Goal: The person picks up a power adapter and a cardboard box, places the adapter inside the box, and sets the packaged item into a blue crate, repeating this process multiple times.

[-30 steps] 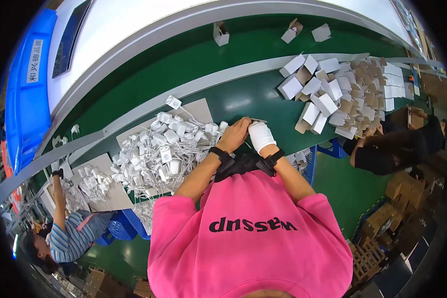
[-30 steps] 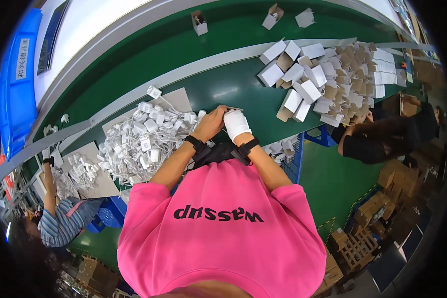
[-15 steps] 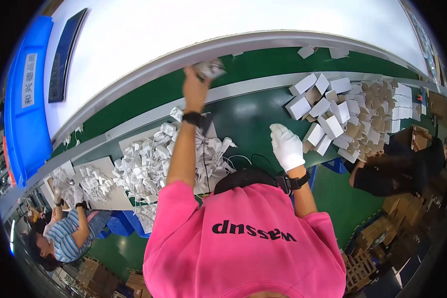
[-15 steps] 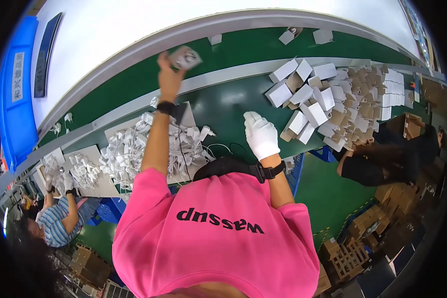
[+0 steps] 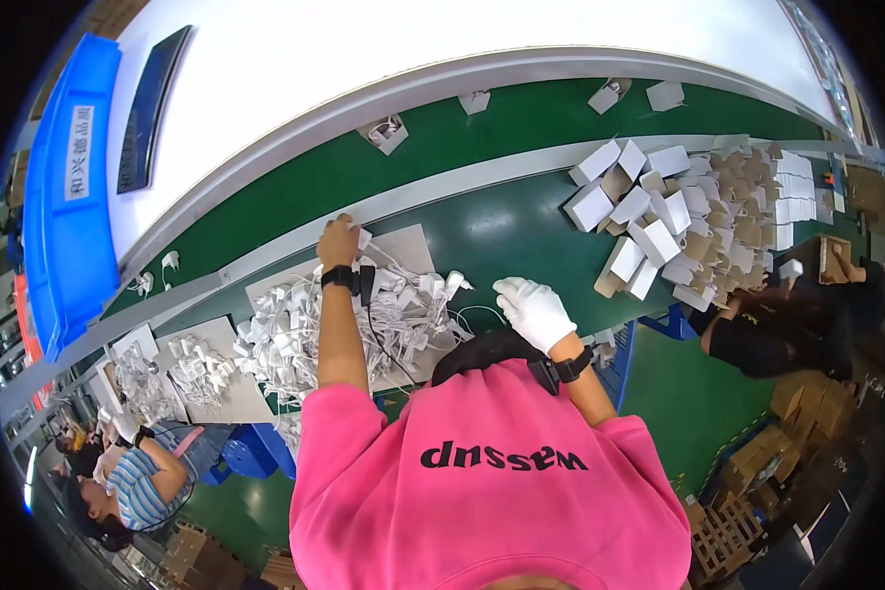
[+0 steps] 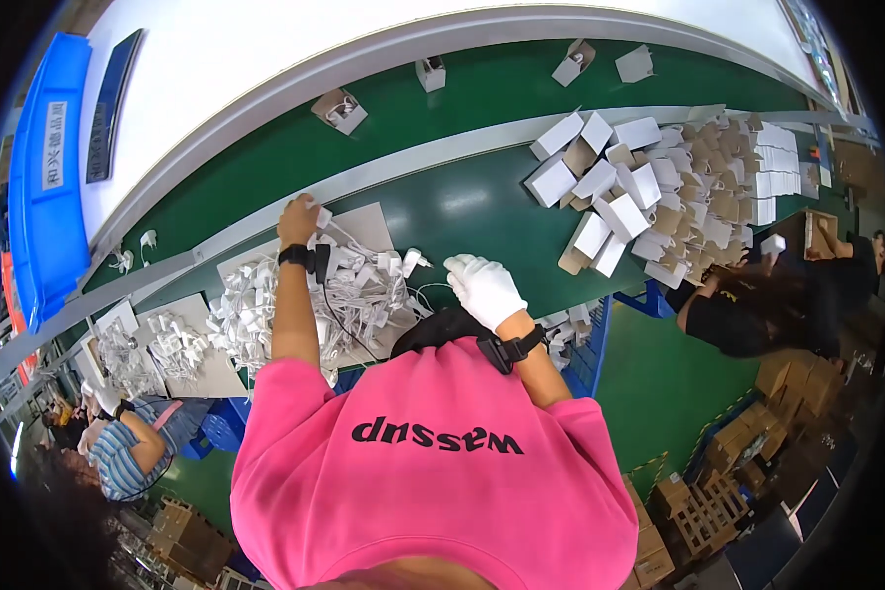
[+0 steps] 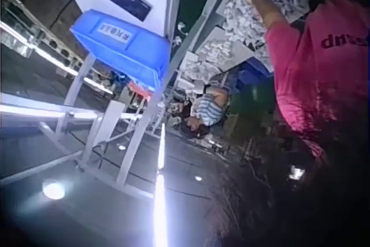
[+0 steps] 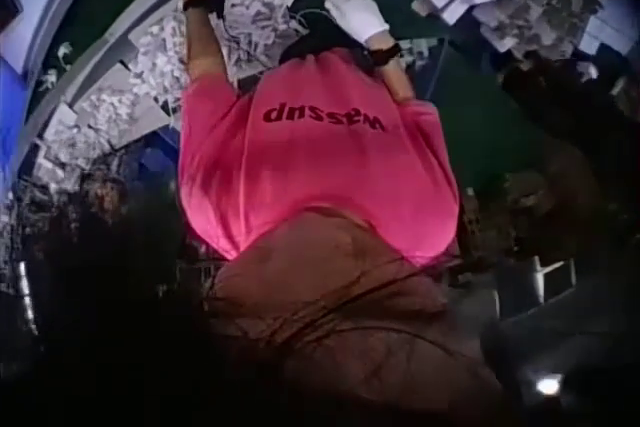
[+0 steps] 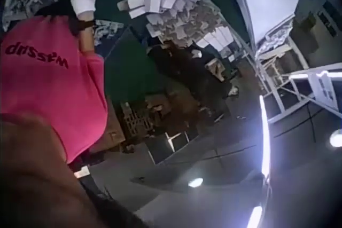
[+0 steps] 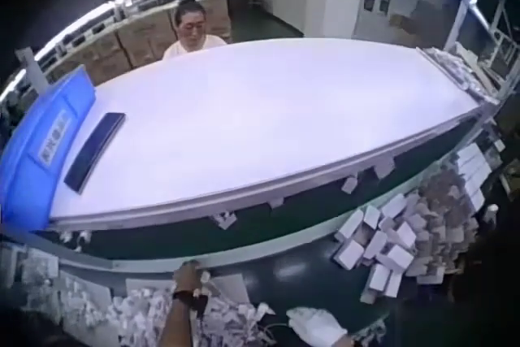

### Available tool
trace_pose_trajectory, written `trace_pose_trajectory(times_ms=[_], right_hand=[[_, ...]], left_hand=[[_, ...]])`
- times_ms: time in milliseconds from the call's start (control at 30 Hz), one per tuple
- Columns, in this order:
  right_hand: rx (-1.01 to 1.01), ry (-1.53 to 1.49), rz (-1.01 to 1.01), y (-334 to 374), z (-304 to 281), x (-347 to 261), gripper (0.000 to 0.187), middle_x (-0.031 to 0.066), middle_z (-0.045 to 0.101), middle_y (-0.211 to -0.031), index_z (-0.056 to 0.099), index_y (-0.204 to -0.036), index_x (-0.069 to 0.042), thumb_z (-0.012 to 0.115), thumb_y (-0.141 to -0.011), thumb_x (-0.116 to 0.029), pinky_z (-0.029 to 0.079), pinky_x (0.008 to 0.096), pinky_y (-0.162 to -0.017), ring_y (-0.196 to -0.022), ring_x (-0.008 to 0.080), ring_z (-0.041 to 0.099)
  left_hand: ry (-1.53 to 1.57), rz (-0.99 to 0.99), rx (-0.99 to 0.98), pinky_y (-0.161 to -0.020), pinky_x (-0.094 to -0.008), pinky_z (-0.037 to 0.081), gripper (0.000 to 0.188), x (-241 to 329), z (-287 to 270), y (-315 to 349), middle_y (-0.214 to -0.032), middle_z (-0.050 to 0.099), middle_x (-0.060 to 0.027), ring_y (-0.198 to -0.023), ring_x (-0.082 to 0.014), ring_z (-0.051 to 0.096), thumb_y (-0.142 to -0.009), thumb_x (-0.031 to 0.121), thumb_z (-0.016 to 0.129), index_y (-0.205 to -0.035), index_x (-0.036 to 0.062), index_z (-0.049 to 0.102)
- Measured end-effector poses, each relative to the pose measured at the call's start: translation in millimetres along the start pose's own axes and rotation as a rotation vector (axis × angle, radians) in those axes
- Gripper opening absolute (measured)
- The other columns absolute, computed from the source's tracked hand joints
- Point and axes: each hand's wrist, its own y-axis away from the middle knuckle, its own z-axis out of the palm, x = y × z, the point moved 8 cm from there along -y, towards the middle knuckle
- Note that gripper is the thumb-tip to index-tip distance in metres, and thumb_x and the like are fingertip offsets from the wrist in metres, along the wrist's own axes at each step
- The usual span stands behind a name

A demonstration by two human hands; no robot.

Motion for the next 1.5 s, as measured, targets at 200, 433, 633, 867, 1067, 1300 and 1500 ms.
trace_pose_trajectory(times_ms=[200,433,633,867,1067,1300,1500], right_hand=[[0.202,-0.291,-0.086,3.6,-17.3,-19.9,0.039,0.0131,0.062,-0.117,0.054,-0.123,-0.007,0.059,-0.088,-0.023,0.052,0.0387,-0.082,-0.098,0.0277,0.064],[0.188,-1.334,-0.026,6.8,-28.9,-46.9,0.062,0.0157,0.055,-0.127,0.037,-0.14,-0.006,0.067,-0.086,-0.015,0.053,0.0354,-0.082,-0.104,0.0232,0.061],[0.375,-2.136,-0.119,38.0,-70.7,-50.1,0.073,0.0151,0.049,-0.133,0.031,-0.143,-0.006,0.07,-0.081,-0.007,0.054,0.0328,-0.076,-0.095,0.0199,0.061],[0.587,-1.788,-0.109,83.2,-111.4,12.3,0.069,0.0104,0.055,-0.128,0.035,-0.14,-0.008,0.073,-0.082,-0.01,0.053,0.0279,-0.068,-0.091,0.0167,0.06],[0.217,-1.07,-0.028,97.0,-98.8,-2.6,0.057,0.0092,0.062,-0.117,0.051,-0.13,-0.008,0.074,-0.078,-0.01,0.053,0.0304,-0.079,-0.094,0.0163,0.062],[0.425,-0.838,-0.053,89.6,-69.3,-9.9,0.057,0.0081,0.064,-0.112,0.054,-0.127,-0.007,0.078,-0.076,-0.013,0.052,0.0299,-0.083,-0.094,0.0173,0.064],[0.708,-0.619,-0.147,99.5,-86.8,-26.8,0.061,0.0103,0.063,-0.109,0.054,-0.127,-0.006,0.079,-0.072,-0.014,0.053,0.0331,-0.08,-0.094,0.0259,0.063]], left_hand=[[0.533,0.695,-0.014,-0.081,-0.0383,0.053,0.03,90.9,-51.7,70.0,-0.102,0.066,-0.0112,-0.096,-0.0307,0.064,-0.08,0.009,0.068,-0.11,0.009,0.064],[1.058,0.746,-0.484,-0.084,-0.0308,0.049,0.051,174.4,-90.4,205.8,-0.125,0.053,-0.0076,-0.106,-0.0197,0.057,-0.079,0.004,0.069,-0.128,0.0055,0.053],[1.661,0.443,-0.923,-0.08,-0.0275,0.049,0.054,178.7,-15.1,249.5,-0.119,0.054,-0.0075,-0.096,-0.0139,0.057,-0.084,0.007,0.069,-0.133,0.0053,0.047],[0.921,0.575,-1.049,-0.075,-0.024,0.049,0.038,191.6,-2.3,288.0,-0.098,0.063,-0.0033,-0.083,-0.0095,0.058,-0.088,0.004,0.065,-0.124,0.0022,0.055],[0.997,0.662,-0.69,-0.076,-0.0229,0.049,0.026,195.3,-52.1,259.7,-0.092,0.065,-0.0028,-0.086,-0.0087,0.06,-0.091,0.008,0.062,-0.116,0.0007,0.058],[1.157,0.615,-0.68,-0.081,-0.0246,0.049,0.019,205.9,-45.5,264.6,-0.098,0.064,-0.0058,-0.092,-0.0095,0.06,-0.094,0.008,0.057,-0.11,-0.0022,0.057],[1.275,0.691,-0.43,-0.084,-0.0246,0.048,0.014,216.0,-55.2,268.3,-0.11,0.059,-0.007,-0.095,-0.0112,0.058,-0.095,0.008,0.056,-0.106,0.0001,0.056]])
